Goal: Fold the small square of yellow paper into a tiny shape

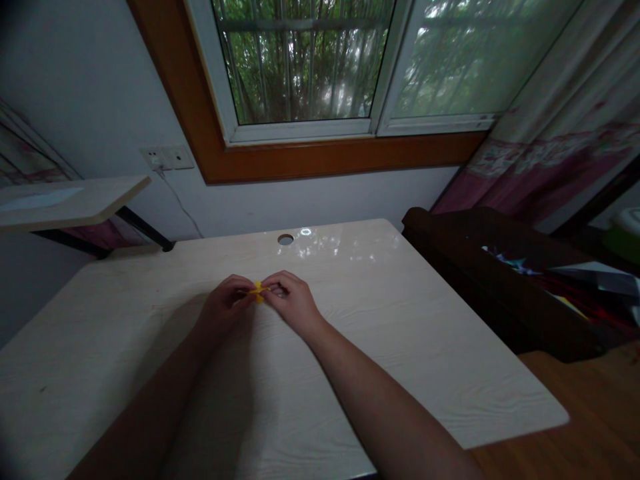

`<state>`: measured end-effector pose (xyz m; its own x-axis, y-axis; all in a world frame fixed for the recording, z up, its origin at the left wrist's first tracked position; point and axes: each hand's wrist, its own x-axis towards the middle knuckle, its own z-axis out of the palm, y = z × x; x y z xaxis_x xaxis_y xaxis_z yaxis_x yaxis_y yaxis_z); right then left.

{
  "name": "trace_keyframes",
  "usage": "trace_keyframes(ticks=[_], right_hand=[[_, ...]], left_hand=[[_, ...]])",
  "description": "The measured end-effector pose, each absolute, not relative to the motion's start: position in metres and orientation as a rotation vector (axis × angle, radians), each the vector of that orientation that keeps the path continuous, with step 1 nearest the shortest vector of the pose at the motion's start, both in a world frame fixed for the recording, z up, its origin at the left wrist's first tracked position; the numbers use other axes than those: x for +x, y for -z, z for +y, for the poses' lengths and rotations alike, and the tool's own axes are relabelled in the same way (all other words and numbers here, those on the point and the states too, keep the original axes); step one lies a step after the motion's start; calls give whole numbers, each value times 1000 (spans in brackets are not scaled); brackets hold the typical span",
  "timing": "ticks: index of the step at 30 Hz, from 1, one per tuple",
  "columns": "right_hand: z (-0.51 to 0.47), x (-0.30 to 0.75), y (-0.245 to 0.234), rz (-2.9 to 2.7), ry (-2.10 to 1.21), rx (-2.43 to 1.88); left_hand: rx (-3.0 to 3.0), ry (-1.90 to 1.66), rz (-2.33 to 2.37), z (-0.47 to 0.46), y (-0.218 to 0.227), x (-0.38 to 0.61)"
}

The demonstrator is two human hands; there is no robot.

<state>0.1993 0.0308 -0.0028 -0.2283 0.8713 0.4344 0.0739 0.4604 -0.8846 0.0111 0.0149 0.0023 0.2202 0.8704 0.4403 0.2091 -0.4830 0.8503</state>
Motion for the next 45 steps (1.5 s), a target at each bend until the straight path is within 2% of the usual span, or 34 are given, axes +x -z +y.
trace_keyframes(ticks=[7, 25, 45], right_hand=[[33, 200, 8, -1610, -968, -862], [27, 200, -2, -1733, -804, -904], [25, 204, -6, -1704, -1021, -813]], left_hand=[[1711, -1277, 945, 12, -6, 10], [1728, -1255, 1010, 17, 2, 10], [1639, -1280, 1134, 18, -2, 8]])
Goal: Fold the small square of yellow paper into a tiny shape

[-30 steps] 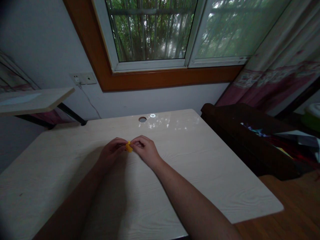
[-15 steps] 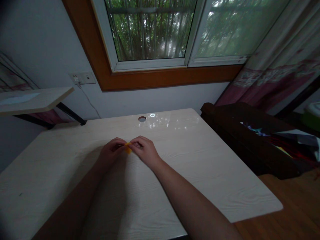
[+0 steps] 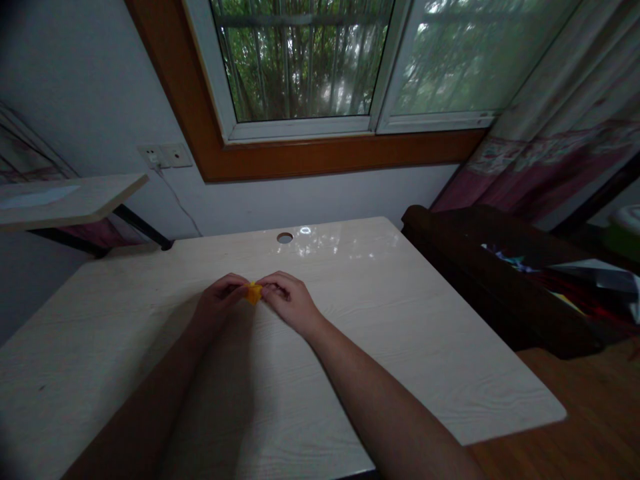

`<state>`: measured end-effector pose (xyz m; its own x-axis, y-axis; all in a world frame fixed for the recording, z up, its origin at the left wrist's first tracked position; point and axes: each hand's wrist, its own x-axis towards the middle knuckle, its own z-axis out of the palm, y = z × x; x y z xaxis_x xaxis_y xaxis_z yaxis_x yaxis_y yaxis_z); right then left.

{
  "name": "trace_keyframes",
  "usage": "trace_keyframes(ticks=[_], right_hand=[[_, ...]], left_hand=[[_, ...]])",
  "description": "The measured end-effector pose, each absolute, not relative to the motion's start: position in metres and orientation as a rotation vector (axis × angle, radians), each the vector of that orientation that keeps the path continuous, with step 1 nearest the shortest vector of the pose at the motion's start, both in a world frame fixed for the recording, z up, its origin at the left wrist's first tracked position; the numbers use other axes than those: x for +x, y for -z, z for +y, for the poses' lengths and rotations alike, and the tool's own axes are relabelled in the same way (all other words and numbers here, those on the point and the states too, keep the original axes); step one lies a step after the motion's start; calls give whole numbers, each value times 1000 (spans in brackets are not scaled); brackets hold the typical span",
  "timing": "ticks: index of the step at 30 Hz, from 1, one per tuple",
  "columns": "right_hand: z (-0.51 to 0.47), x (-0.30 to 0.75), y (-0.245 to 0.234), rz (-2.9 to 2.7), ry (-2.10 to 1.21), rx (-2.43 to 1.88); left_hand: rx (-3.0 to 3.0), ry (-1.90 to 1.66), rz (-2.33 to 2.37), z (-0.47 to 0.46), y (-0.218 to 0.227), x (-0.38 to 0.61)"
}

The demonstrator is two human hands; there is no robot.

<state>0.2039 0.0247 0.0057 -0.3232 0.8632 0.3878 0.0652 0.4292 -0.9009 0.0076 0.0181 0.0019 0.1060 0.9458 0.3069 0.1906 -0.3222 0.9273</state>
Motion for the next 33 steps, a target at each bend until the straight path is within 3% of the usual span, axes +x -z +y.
trace_keyframes(ticks=[33], right_hand=[[31, 193, 9, -1461, -1307, -785]], left_hand=[[1514, -1256, 1105, 21, 6, 11]])
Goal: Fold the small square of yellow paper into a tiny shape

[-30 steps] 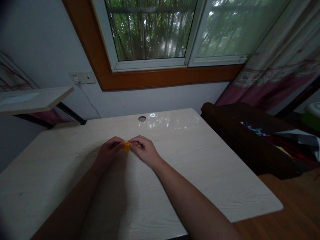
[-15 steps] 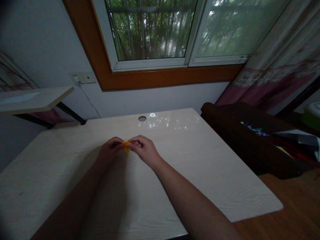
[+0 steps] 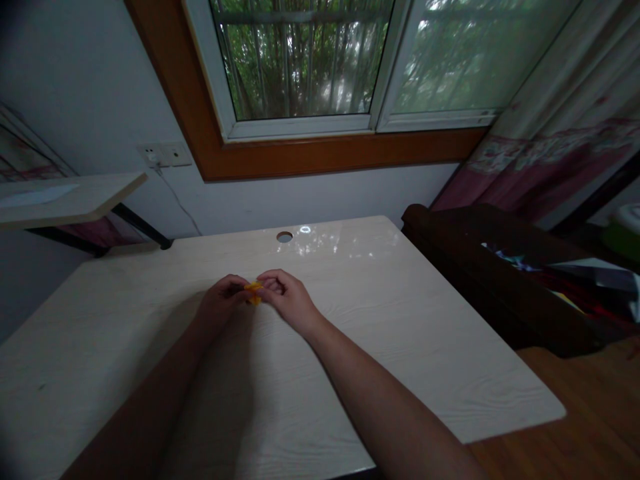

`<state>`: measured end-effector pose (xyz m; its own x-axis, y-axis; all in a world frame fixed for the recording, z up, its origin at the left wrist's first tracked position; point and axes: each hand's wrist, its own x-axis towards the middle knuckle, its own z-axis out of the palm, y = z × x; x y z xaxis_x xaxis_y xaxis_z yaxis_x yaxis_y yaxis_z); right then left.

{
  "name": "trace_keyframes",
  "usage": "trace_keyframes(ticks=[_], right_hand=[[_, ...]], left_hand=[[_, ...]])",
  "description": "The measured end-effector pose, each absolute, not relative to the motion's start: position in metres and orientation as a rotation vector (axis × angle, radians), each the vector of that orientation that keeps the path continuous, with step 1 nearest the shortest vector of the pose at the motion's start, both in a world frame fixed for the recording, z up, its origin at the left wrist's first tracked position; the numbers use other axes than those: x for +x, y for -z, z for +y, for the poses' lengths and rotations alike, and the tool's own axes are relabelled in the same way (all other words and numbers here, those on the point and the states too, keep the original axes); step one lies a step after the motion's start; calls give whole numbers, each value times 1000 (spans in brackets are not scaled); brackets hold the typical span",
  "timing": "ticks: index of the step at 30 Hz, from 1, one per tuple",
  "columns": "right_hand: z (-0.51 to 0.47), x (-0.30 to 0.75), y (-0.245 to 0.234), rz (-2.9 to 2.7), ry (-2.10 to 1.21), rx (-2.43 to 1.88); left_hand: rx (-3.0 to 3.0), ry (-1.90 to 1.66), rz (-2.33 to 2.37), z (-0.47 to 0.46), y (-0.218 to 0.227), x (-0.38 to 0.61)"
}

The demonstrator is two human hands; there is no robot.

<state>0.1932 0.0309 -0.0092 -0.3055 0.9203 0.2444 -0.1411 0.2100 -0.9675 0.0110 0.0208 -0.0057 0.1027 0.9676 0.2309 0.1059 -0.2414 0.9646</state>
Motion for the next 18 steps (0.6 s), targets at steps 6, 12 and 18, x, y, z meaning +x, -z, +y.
trace_keyframes(ticks=[6, 12, 18], right_hand=[[32, 190, 13, -1373, -1429, -686], [33, 191, 14, -1306, -1477, -670], [31, 192, 13, -1350, -1455, -761]], left_hand=[[1473, -1245, 1069, 20, 7, 10], [1481, -1232, 1089, 20, 6, 11], [1474, -1251, 1085, 20, 7, 12]])
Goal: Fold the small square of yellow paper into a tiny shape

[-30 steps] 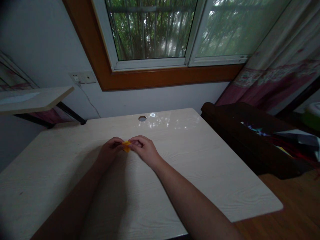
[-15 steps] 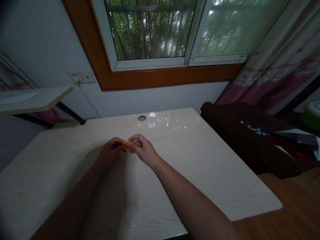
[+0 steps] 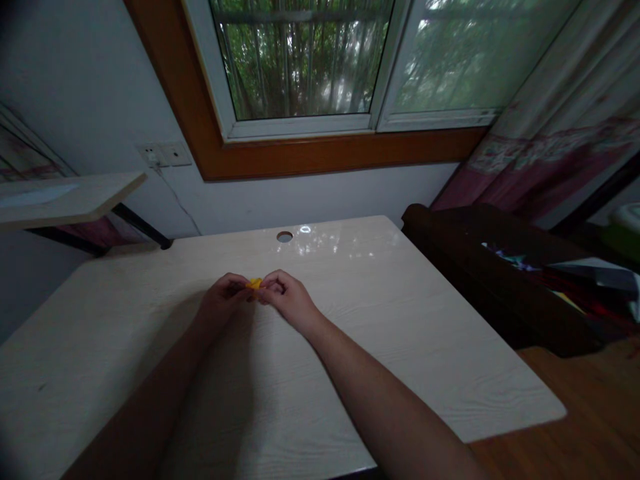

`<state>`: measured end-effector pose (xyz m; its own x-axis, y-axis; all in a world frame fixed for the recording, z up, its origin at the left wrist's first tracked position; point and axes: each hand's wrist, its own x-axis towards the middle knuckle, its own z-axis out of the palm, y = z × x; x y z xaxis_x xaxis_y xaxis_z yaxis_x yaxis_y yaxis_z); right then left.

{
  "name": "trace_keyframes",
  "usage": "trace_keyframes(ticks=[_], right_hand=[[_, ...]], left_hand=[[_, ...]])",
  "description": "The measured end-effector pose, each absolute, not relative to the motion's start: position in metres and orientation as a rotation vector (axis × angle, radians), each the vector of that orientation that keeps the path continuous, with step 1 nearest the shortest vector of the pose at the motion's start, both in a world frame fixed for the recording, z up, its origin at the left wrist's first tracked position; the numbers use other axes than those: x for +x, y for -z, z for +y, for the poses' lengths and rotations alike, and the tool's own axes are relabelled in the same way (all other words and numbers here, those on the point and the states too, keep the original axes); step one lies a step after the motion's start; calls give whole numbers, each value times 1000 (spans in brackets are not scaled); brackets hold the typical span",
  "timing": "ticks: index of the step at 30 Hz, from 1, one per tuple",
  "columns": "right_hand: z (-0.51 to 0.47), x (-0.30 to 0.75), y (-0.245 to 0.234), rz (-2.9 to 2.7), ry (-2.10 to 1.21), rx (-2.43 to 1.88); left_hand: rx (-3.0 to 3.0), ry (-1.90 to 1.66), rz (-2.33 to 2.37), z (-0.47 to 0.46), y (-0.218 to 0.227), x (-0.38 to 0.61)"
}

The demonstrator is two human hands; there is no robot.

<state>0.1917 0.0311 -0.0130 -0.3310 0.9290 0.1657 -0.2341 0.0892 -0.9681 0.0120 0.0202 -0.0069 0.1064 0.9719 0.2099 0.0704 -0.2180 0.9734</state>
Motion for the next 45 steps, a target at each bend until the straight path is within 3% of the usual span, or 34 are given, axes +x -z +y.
trace_keyframes(ticks=[25, 45], right_hand=[[28, 199, 7, -1789, -805, -869], [28, 202, 0, -1720, -856, -870]], left_hand=[[1600, -1218, 1085, 13, 0, 20], [1465, -1239, 1020, 14, 3, 15]])
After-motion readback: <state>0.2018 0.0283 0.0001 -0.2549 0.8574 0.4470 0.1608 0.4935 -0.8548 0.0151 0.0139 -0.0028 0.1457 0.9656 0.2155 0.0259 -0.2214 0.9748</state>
